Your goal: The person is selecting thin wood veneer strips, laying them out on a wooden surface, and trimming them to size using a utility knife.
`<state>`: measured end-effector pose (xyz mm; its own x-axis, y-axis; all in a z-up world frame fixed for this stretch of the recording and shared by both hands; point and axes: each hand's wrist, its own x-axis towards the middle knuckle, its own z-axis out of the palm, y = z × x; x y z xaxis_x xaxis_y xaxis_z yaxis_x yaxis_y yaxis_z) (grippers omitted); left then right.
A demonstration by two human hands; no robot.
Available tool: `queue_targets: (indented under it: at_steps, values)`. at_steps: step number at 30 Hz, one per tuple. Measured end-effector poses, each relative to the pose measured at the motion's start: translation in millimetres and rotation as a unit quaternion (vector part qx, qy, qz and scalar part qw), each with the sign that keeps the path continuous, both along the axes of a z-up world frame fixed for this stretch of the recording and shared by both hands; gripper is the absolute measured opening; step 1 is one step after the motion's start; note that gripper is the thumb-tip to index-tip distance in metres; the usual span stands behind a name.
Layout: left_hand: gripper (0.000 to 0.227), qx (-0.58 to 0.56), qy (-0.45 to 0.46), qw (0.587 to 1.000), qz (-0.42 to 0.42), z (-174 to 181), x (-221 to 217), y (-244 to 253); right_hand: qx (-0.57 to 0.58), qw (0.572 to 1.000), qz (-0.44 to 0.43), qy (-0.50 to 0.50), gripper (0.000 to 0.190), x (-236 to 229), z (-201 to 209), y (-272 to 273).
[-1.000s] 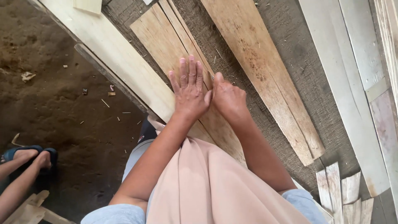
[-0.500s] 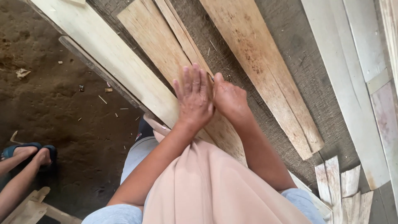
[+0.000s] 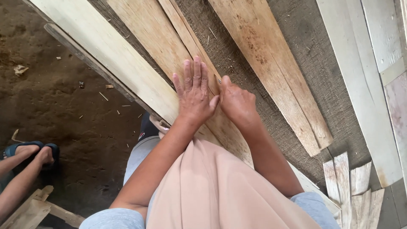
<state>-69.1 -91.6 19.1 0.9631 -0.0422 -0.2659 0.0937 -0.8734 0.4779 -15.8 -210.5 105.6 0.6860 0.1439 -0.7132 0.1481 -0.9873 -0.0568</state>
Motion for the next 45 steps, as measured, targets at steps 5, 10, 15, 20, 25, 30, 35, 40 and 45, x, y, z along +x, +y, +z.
queue_targets:
  at_steps: [5,10,15,20,25,30,35,40,45]
  values:
    - [0.119,-0.019,-0.004,1.000,0.001,-5.7,0.3,-0.3,0.004,1.000,-0.026,0.011,0.023,-14.3,8.1,-6.6]
    - [0.119,-0.009,-0.017,1.000,0.001,1.0,-3.3,-5.2,-0.002,1.000,-0.022,-0.003,0.024,-25.9,0.0,-17.5]
    - [0.118,-0.014,-0.032,0.999,-0.007,-9.4,-31.7,-34.5,-0.006,1.000,-0.012,-0.002,0.025,-24.3,-9.7,-26.2]
    - [0.117,-0.015,-0.006,1.000,-0.005,-6.1,-30.8,-34.1,0.003,1.000,-0.019,-0.002,0.023,-33.9,-0.3,-32.6]
    - [0.116,-0.019,0.010,1.000,-0.016,-1.2,-28.4,-33.0,-0.011,1.000,-0.023,0.002,0.023,-54.5,10.5,-49.7]
    - [0.113,-0.017,0.035,0.999,0.000,6.1,-27.4,-35.3,-0.007,1.000,-0.024,-0.013,0.023,-67.1,5.1,-56.6]
    - [0.107,-0.020,-0.009,1.000,-0.018,13.7,-60.1,-63.3,0.007,0.998,-0.018,-0.054,0.022,-78.3,-16.9,-70.7]
    - [0.109,-0.019,-0.054,0.998,-0.012,9.7,-62.2,-72.5,0.018,0.995,-0.032,-0.089,0.021,-66.7,-4.9,-62.4]
    - [0.111,-0.008,-0.092,0.996,-0.010,-12.8,-52.0,-76.8,0.002,0.995,-0.013,-0.097,0.022,-58.7,-12.1,-66.1]
